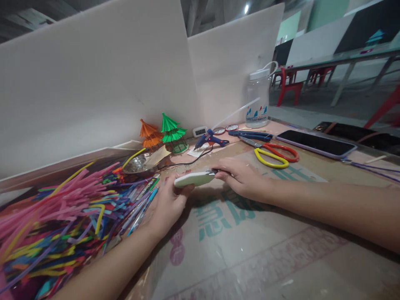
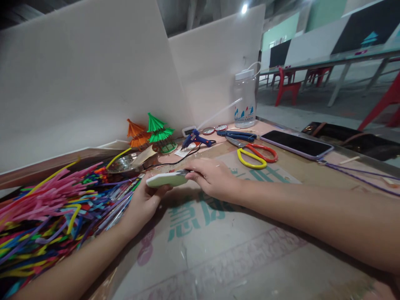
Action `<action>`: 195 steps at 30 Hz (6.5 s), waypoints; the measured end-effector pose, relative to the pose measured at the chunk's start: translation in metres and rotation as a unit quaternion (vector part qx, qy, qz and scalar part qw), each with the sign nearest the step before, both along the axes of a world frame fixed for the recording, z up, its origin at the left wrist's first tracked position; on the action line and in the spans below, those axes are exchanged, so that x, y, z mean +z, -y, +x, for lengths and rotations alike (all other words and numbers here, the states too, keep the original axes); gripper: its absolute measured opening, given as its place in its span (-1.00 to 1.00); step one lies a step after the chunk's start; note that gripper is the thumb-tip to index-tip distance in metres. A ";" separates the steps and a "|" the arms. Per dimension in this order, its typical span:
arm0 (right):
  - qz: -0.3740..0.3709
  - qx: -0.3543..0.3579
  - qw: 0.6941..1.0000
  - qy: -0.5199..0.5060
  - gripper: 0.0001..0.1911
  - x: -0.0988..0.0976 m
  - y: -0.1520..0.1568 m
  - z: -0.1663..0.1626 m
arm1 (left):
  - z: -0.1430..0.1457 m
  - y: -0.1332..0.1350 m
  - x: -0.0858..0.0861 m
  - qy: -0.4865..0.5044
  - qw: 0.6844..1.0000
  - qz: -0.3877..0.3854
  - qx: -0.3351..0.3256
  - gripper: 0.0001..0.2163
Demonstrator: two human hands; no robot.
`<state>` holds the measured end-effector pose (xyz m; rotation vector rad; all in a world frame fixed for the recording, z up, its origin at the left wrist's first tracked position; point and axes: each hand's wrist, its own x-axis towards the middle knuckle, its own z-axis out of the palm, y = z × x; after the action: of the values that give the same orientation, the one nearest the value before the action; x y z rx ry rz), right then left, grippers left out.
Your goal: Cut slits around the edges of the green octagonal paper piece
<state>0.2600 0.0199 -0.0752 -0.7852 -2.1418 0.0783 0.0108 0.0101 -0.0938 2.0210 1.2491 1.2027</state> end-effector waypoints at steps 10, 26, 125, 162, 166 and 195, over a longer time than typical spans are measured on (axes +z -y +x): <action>-0.007 0.006 1.000 0.000 -0.72 0.002 0.000 0.000 | -0.001 -0.003 -0.004 0.025 1.000 -0.010 -0.016 -0.81; -0.024 -0.016 1.000 -0.005 -0.69 0.000 -0.002 -0.002 | -0.004 -0.006 -0.007 0.020 1.000 -0.008 0.006 -0.82; -0.150 -0.030 0.988 -0.026 -0.86 -0.008 -0.010 -0.008 | -0.004 -0.003 -0.003 0.027 0.999 -0.020 0.032 -0.62; 0.064 0.019 0.997 0.033 -0.68 0.012 0.006 0.000 | 0.005 0.022 0.017 -0.097 0.995 0.013 -0.001 -0.77; 0.045 0.020 0.998 0.037 -0.69 0.014 0.006 0.001 | 0.005 0.022 0.016 -0.095 0.995 0.013 -0.004 -0.76; 0.089 0.026 0.995 0.038 -0.71 0.019 0.014 -0.004 | 0.008 0.026 0.022 -0.176 0.982 0.069 -0.015 -0.73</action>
<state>0.2559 0.0058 -0.0566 -0.6377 -2.2062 -0.1157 0.0186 -0.0163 -0.0717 2.4257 1.3175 0.9682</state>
